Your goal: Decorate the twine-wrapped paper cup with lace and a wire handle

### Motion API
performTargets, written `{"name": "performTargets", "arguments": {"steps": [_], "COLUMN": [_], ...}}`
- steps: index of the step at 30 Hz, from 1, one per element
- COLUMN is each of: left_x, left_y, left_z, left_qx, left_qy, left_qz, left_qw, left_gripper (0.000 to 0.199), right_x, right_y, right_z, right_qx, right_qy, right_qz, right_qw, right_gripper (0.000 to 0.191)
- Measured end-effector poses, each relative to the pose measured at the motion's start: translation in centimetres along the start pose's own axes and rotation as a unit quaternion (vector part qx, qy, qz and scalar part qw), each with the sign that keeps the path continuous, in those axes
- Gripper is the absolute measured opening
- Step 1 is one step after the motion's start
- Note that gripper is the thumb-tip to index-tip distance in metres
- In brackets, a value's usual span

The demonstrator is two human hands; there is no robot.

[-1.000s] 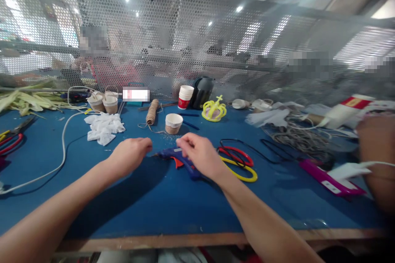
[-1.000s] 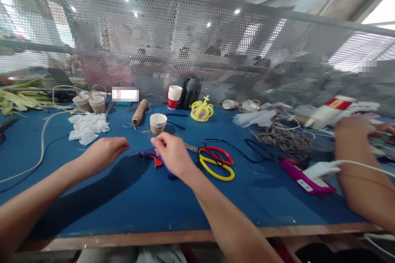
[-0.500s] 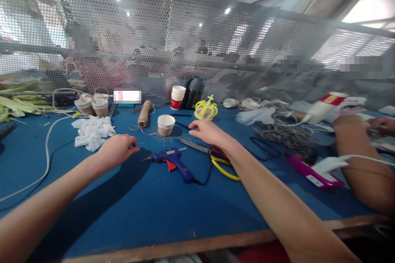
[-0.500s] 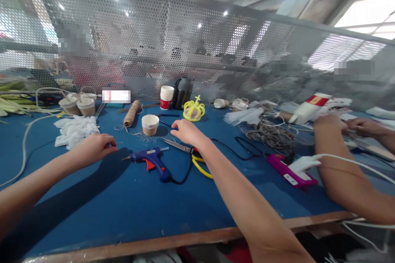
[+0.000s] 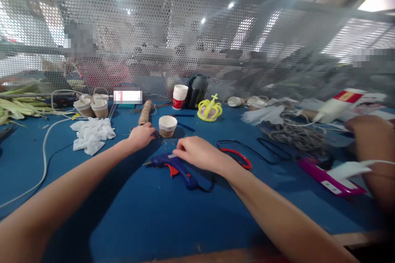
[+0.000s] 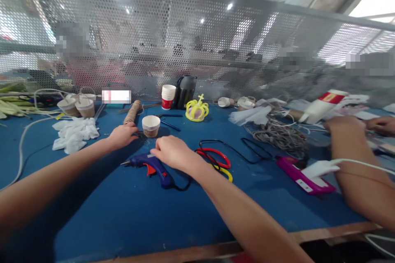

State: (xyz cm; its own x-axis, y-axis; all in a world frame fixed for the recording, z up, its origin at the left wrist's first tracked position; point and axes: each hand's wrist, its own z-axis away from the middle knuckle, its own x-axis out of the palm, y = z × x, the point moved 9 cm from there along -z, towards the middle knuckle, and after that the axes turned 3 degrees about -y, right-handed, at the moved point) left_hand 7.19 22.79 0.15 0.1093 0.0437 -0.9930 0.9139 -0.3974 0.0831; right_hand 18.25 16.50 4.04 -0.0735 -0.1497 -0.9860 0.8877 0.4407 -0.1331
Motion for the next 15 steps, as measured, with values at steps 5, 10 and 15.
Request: {"name": "performTargets", "arguments": {"steps": [5, 10, 15], "left_x": [-0.7, -3.4, -3.7], "left_y": [-0.5, -2.8, -4.8], "left_z": [0.5, 3.9, 6.9], "left_qx": [0.019, -0.008, -0.042], "left_qy": [-0.002, 0.007, 0.012], "left_qz": [0.042, 0.085, 0.116], "left_qw": [0.999, 0.996, 0.992], "left_gripper": [0.02, 0.02, 0.022], "right_x": [1.8, 3.5, 4.0], "right_y": [-0.4, -0.2, 0.5], "right_z": [1.6, 1.9, 1.9], "right_qx": [-0.014, -0.014, 0.022], "right_qy": [-0.023, -0.066, -0.064], "right_qz": [0.009, -0.021, -0.106], "right_qw": [1.0, 0.997, 0.992], "right_gripper": [0.021, 0.031, 0.025]}}
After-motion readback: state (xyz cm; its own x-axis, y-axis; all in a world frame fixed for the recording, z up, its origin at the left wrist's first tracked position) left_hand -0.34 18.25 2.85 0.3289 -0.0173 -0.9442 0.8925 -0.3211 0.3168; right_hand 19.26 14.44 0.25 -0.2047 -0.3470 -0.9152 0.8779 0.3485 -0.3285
